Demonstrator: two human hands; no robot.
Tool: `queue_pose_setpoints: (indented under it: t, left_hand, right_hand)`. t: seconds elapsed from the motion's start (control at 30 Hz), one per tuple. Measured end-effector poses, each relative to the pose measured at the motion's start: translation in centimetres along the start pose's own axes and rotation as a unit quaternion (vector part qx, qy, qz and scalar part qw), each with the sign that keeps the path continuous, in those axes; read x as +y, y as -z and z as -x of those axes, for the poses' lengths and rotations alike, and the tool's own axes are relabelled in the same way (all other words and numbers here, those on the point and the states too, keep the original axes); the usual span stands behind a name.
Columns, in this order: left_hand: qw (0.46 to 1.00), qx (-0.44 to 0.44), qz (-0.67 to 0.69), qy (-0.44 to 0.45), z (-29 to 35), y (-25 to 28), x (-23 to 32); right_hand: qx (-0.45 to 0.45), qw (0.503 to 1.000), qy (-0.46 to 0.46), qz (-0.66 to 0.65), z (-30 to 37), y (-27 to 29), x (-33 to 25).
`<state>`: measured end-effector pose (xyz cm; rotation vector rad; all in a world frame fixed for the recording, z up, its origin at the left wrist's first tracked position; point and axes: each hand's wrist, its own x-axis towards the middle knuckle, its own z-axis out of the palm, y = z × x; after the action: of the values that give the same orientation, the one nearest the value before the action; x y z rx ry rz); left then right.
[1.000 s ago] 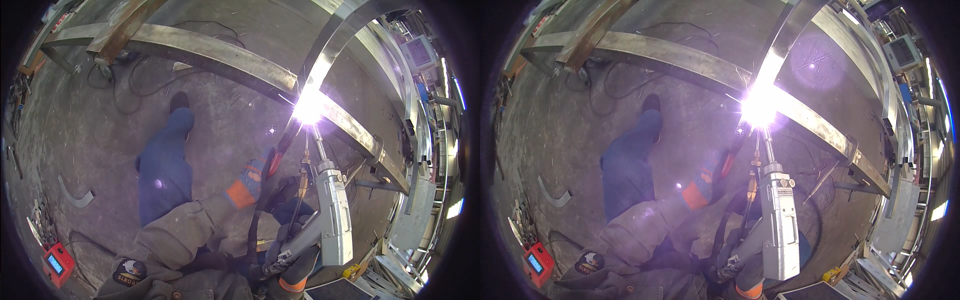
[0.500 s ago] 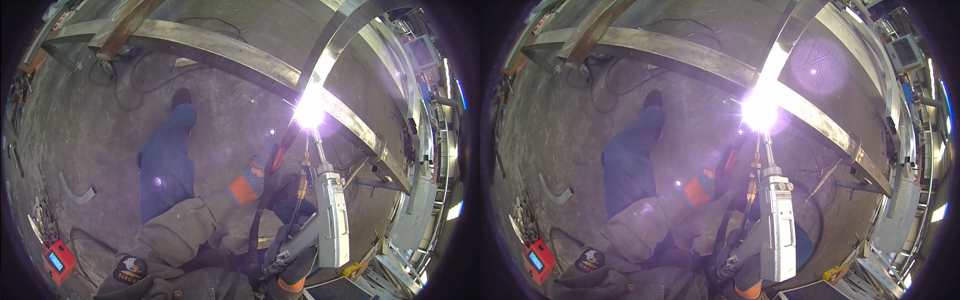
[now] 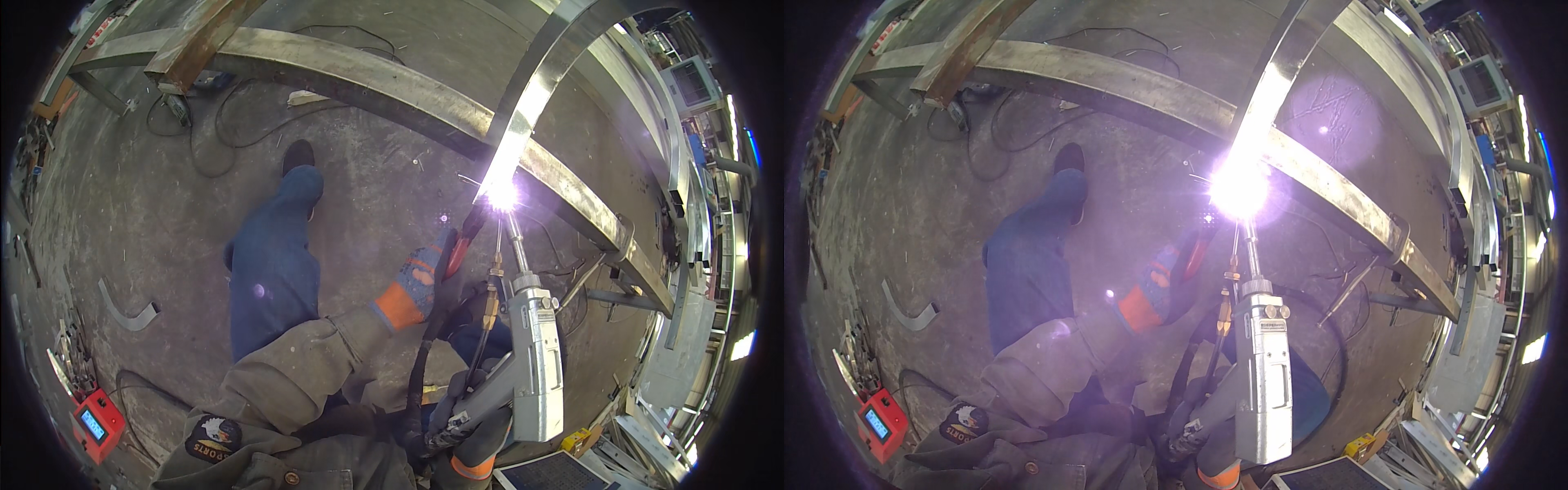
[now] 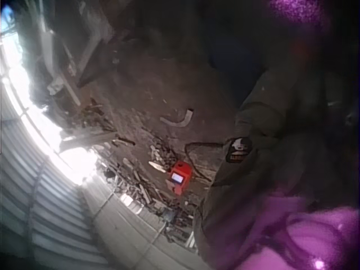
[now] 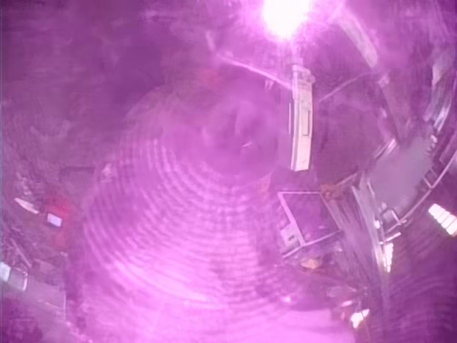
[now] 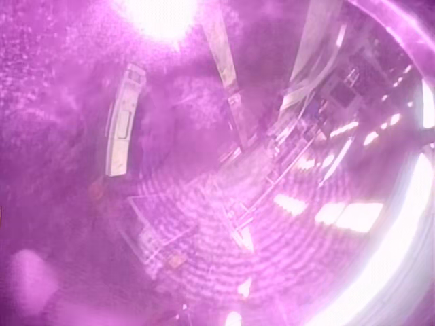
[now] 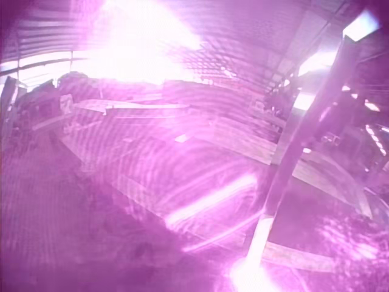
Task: The person welds a curved metal frame to a rectangular metal frame using a welding torch. They repeatedly position the curved piece, weld along the seam, and reposition to continue the weld.
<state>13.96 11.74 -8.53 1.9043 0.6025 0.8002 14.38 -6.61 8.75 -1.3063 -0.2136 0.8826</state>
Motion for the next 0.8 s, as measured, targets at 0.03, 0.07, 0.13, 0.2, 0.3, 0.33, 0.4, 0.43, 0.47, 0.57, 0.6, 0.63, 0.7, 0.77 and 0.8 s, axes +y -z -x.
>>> queue_pose_setpoints:
  t: [0.03, 0.07, 0.13, 0.2, 0.3, 0.33, 0.4, 0.43, 0.47, 0.57, 0.6, 0.63, 0.7, 0.77, 0.8]
  left_hand:
    - [1.0, -0.004, 0.006, 0.004, -0.1, 0.1, 0.1]
    - [1.0, -0.007, 0.012, 0.008, -0.1, 0.2, 0.3]
    - [1.0, -0.019, 0.002, 0.013, -0.2, 0.6, 0.6]
    - [0.999, -0.035, -0.027, 0.022, -0.3, 0.9, 0.8]
    - [1.0, -0.007, 0.012, -0.005, -0.3, 1.1, 1.1]
    - [0.999, -0.018, 0.034, 0.016, -0.2, 1.2, 1.1]
    - [0.998, -0.015, 0.053, 0.02, -0.1, 1.2, 1.2]
    - [0.999, -0.012, 0.037, 0.016, -0.1, 1.3, 1.2]
    - [1.0, 0.008, 0.013, -0.013, -0.1, 1.3, 1.2]
    - [0.998, 0.01, -0.043, -0.052, -0.1, 1.4, 1.3]
    - [0.997, 0.001, -0.059, -0.056, -0.1, 1.5, 1.3]
    - [1.0, -0.004, 0.022, 0.002, 0.0, 1.3, 1.3]
    - [0.995, -0.006, 0.085, 0.042, 0.1, 0.9, 1.1]
    - [0.997, 0.0, 0.067, 0.032, 0.2, 0.3, 0.7]
    - [0.995, -0.007, 0.073, 0.06, 0.2, -0.1, 0.5]
  right_hand:
    - [-0.001, 1.0, 0.009, 0.006, 0.0, 0.2, 0.3]
    - [-0.006, 1.0, 0.011, 0.008, 0.1, 0.5, 0.4]
    - [-0.021, 1.0, 0.008, 0.01, 0.2, 1.0, 0.7]
    - [-0.028, 1.0, 0.004, 0.004, 0.3, 1.4, 1.0]
    - [-0.04, 0.999, 0.007, -0.007, 0.4, 1.9, 1.4]
    - [-0.054, 0.998, 0.008, -0.01, 0.3, 2.2, 1.4]
    - [-0.047, 0.999, 0.017, -0.007, 0.5, 2.4, 1.6]
    - [-0.047, 0.999, 0.018, -0.006, 0.5, 2.5, 1.7]
    - [-0.047, 0.999, 0.017, -0.01, 0.5, 2.5, 1.7]
    - [-0.047, 0.999, 0.008, -0.018, 0.7, 2.5, 1.7]
    - [-0.046, 0.999, 0.004, -0.019, 1.0, 2.4, 1.6]
    - [-0.046, 0.999, 0.001, -0.024, 1.0, 2.4, 1.4]
    - [-0.042, 0.999, -0.004, -0.032, 1.4, 2.3, 1.1]
    - [-0.038, 0.999, -0.009, -0.036, 1.6, 2.1, 0.7]
    - [-0.033, 0.999, -0.008, -0.037, 1.6, 2.0, 0.5]
